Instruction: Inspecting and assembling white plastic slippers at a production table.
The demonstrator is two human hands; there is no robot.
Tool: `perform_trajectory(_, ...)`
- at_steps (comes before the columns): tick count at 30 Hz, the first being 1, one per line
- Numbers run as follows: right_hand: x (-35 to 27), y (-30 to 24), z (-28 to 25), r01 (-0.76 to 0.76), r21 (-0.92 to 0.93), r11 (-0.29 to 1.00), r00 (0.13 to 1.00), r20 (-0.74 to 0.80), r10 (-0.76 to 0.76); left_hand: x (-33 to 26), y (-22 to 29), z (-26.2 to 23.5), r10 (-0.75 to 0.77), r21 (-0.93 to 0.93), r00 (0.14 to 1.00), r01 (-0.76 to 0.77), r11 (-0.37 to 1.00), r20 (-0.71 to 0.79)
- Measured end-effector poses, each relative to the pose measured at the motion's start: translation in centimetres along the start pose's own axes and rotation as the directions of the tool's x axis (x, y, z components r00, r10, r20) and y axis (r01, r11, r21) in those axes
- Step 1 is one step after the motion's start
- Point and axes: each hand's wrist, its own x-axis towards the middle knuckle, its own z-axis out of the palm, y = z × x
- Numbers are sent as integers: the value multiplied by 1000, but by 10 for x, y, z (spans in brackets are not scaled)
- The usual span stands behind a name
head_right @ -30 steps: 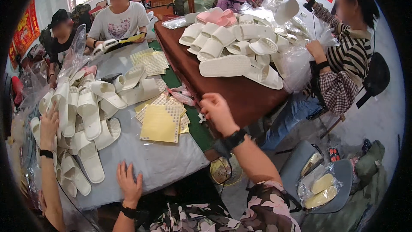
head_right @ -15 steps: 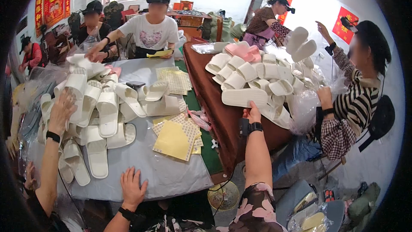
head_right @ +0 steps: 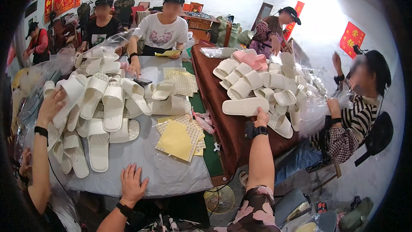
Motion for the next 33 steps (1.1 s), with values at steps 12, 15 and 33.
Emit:
perform_trajectory(12, -45, -109, -10, 64, 158, 985, 997, 38, -71, -4, -4, 3, 25, 11, 999, -24, 1000, -46)
perform_trajectory(15, -78, -152, -6, 108, 251, 962, 988, 77, -131, -4, -5, 3, 29, 24, 998, -28, 999, -53)
perform_trajectory(33, -319, -150, 65, -77, 192, 978, 590, 800, -111, -2, -17, -37, -337, -824, 926, 320, 467, 168)
